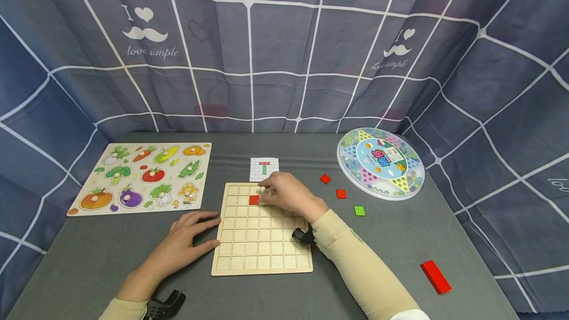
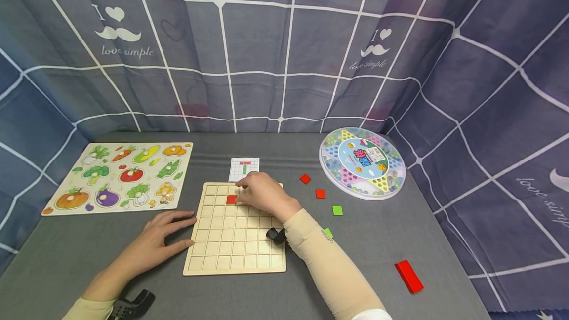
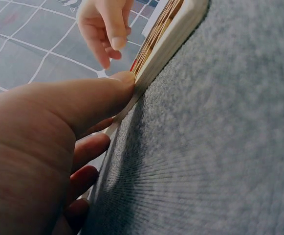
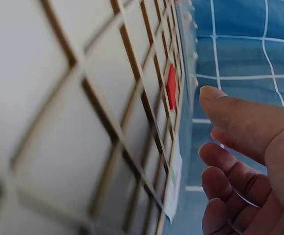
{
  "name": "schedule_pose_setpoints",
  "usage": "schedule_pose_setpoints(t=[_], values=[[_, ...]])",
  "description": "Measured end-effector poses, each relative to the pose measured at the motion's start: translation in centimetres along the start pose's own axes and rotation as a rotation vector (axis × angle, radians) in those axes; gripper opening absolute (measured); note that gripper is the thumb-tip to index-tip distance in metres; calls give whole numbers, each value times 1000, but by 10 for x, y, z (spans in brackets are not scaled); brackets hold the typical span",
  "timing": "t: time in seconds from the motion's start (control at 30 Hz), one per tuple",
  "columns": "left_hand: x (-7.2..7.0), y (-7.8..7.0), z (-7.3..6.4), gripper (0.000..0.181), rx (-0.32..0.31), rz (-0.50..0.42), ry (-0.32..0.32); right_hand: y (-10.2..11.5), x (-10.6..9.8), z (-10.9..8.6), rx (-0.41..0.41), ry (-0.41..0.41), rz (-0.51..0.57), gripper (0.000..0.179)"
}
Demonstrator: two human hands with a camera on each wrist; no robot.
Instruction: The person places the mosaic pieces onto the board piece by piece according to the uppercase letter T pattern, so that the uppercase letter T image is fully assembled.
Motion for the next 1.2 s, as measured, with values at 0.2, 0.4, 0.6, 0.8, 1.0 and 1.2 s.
schedule_pose_setpoints(t=[0.2,0.4,0.6,0.8,1.0,1.2], values=[[0,1,0,52,3,-3,-6,-18,-20,-14,30,-57,-3,36],[-1,1,-1,52,-1,-6,-7,-40,-32,-27,84,-105,26,37],[-1,1,0,53,-31,-6,19,-64,-40,-43,146,-122,28,40],[-1,0,0,52,-21,-4,8,-87,-46,-56,200,-135,6,43],[-1,2,1,52,-24,-7,18,-103,-52,-68,227,-155,13,43],[0,2,0,52,-12,-5,9,-118,-55,-78,250,-157,24,41]])
Point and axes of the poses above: each hand's wrist, its own z-axis towards the middle knuckle, its own x-axis out of the palm, y = z × x, the point moved 5 cm from there along z, towards the middle knuckle, and after that the axes turned 6 degrees about y, right-handed, at the moved point
